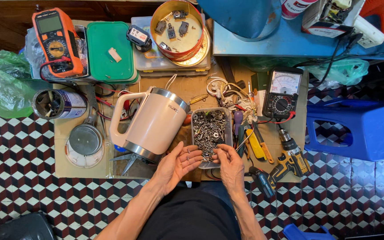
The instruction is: The person disassembles a white electric kettle, removes the outer casing, and manipulates internal wires and components. They then search through a container of screws and fasteners, selecting small parts while handling the kettle and tools on a cluttered workbench.
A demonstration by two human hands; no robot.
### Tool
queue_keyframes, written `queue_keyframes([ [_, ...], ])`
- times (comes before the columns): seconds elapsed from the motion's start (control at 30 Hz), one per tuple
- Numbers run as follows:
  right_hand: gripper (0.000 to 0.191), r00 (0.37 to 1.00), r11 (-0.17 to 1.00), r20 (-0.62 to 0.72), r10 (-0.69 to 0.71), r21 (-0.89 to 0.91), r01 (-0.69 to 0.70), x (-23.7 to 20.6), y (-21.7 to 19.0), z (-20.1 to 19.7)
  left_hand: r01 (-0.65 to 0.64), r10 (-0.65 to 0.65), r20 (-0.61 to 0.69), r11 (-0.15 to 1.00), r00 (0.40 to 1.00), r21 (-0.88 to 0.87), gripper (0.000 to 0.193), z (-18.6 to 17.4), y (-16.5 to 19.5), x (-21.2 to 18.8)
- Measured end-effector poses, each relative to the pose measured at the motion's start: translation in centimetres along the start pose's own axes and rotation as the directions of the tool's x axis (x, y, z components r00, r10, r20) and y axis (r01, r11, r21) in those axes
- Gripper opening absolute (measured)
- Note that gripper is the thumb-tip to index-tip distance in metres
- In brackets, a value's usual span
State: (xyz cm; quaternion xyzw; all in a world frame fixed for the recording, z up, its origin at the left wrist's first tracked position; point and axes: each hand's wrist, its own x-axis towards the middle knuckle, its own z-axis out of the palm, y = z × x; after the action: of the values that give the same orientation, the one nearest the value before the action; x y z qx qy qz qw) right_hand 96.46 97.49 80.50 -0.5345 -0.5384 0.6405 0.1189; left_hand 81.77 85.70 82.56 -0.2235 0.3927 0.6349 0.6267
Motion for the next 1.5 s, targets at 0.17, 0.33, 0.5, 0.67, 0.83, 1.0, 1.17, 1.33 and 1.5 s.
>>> queue_keyframes([
  [0.17,0.03,0.999,0.999,0.021,-0.03,-0.026,0.031,0.0,-0.7,0.1,0.014,-0.011,0.059,0.999,0.998,-0.051,0.057,-0.2,0.7,0.4],
  [0.33,0.029,0.997,0.989,0.012,-0.078,-0.126,0.079,-0.4,-2.2,0.1,-0.013,0.012,0.047,1.0,0.999,0.013,0.06,0.1,1.4,1.0],
  [0.5,0.021,0.949,0.871,0.076,-0.307,-0.38,0.312,-1.8,-3.8,1.1,-0.004,0.002,0.066,0.999,0.998,0.033,0.062,-0.2,1.4,1.4],
  [0.67,0.019,0.91,0.863,0.185,-0.371,-0.292,0.412,-2.8,-4.5,3.1,-0.014,0.016,0.088,1.0,0.996,-0.019,0.061,-0.6,1.0,1.6],
  [0.83,0.018,0.909,0.842,0.186,-0.372,-0.344,0.415,-2.9,-3.8,4.1,-0.026,0.029,0.102,0.999,0.994,-0.035,0.06,-1.4,0.6,1.7],
  [1.0,0.017,0.914,0.812,0.182,-0.363,-0.418,0.407,-2.7,-3.3,4.5,-0.011,0.017,0.112,0.998,0.994,-0.054,0.055,-2.1,-0.2,2.4],
  [1.17,0.013,0.887,0.752,0.175,-0.428,-0.476,0.456,-0.6,-3.7,6.4,-0.193,0.19,0.109,0.981,0.976,0.016,0.04,-1.3,0.3,3.0],
  [1.33,0.012,0.926,0.896,0.145,-0.35,-0.238,0.376,3.5,-2.7,8.8,-0.236,0.24,-0.017,0.963,0.971,0.13,0.041,-1.3,4.8,2.8],
  [1.5,0.013,0.977,0.983,0.13,-0.168,0.093,0.157,7.6,-1.5,11.9,-0.352,0.351,0.029,0.934,0.936,0.065,0.04,-1.3,9.3,2.6],
])
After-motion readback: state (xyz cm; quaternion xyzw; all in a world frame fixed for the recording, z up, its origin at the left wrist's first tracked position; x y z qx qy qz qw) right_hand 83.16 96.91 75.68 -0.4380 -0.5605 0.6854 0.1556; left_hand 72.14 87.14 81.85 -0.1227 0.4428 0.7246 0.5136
